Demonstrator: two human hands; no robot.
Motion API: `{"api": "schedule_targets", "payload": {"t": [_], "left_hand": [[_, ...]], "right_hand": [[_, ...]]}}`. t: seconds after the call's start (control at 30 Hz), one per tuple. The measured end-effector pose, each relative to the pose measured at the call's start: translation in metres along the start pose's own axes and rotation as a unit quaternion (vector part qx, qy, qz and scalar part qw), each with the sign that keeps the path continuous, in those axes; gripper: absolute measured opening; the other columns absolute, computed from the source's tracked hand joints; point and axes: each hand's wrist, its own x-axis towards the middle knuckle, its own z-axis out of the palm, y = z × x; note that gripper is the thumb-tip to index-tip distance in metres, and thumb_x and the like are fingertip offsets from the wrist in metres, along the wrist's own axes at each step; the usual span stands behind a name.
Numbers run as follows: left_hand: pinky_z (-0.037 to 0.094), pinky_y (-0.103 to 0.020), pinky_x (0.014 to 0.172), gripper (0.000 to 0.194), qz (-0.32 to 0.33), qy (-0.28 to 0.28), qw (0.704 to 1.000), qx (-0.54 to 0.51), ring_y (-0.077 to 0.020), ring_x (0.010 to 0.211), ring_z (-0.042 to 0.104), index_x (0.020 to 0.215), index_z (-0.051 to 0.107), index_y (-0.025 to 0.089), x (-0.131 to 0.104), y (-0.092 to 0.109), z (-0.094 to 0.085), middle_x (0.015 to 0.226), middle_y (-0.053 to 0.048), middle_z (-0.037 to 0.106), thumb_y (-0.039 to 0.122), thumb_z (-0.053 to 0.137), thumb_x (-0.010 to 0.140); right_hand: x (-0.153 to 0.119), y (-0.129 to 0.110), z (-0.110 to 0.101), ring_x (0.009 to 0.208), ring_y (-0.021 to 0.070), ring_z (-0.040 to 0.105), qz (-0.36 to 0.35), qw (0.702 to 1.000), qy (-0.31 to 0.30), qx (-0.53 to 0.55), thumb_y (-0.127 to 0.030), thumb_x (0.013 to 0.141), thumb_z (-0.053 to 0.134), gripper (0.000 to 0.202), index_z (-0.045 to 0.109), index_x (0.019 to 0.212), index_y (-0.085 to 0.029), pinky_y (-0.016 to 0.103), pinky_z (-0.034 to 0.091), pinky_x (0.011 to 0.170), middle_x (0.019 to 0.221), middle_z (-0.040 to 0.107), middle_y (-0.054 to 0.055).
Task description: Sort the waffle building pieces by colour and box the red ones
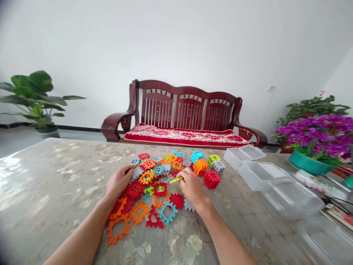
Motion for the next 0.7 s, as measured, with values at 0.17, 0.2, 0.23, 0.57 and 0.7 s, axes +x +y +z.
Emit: {"api": "schedule_targets", "payload": {"t": [0.17,0.2,0.23,0.57,0.7], "left_hand": [[0.049,-0.029,0.080,0.039,-0.002,-0.007,1.000,0.001,-0.0235,0.103,0.065,0.114,0.067,0.031,0.000,0.000,0.000,0.117,-0.001,0.070,0.039,0.039,0.088],[0.049,-0.029,0.080,0.039,-0.001,-0.007,1.000,0.000,-0.0239,0.103,0.065,0.114,0.067,0.030,0.000,0.000,0.000,0.117,-0.002,0.070,0.039,0.039,0.088],[0.049,-0.030,0.081,0.039,-0.001,-0.007,1.000,-0.001,-0.0243,0.104,0.064,0.113,0.067,0.031,0.000,0.000,0.000,0.118,-0.002,0.069,0.038,0.039,0.088],[0.049,-0.029,0.079,0.038,0.001,-0.007,1.000,-0.005,-0.0234,0.101,0.065,0.113,0.067,0.031,0.000,0.000,0.000,0.117,-0.001,0.070,0.038,0.040,0.087],[0.049,-0.028,0.081,0.038,0.004,-0.002,1.000,0.000,-0.0222,0.102,0.065,0.112,0.068,0.031,0.001,-0.001,0.000,0.117,0.000,0.070,0.038,0.040,0.087]], "right_hand": [[-0.002,0.021,0.003,0.098,0.0168,0.061,0.019,1.000,-0.020,-0.003,0.007,0.064,0.039,0.048,0.067,0.091,-0.022,0.027,0.044,0.089,0.101,0.067,0.004],[-0.002,0.023,0.002,0.098,0.0172,0.061,0.023,0.999,-0.022,-0.002,0.007,0.062,0.040,0.049,0.067,0.092,-0.021,0.027,0.044,0.089,0.101,0.067,0.004],[-0.002,0.024,0.002,0.099,0.0175,0.061,0.027,0.999,-0.022,-0.001,0.006,0.061,0.040,0.050,0.067,0.093,-0.021,0.028,0.045,0.089,0.101,0.067,0.004],[-0.004,0.019,-0.010,0.115,0.0243,0.054,0.000,0.994,-0.104,-0.031,-0.018,0.068,0.061,0.053,0.061,0.121,-0.017,0.036,0.039,0.102,0.124,0.061,0.010],[-0.003,0.020,-0.009,0.117,0.0242,0.053,0.000,0.994,-0.105,-0.041,-0.019,0.071,0.061,0.053,0.059,0.124,-0.018,0.036,0.038,0.103,0.125,0.061,0.010]]}}
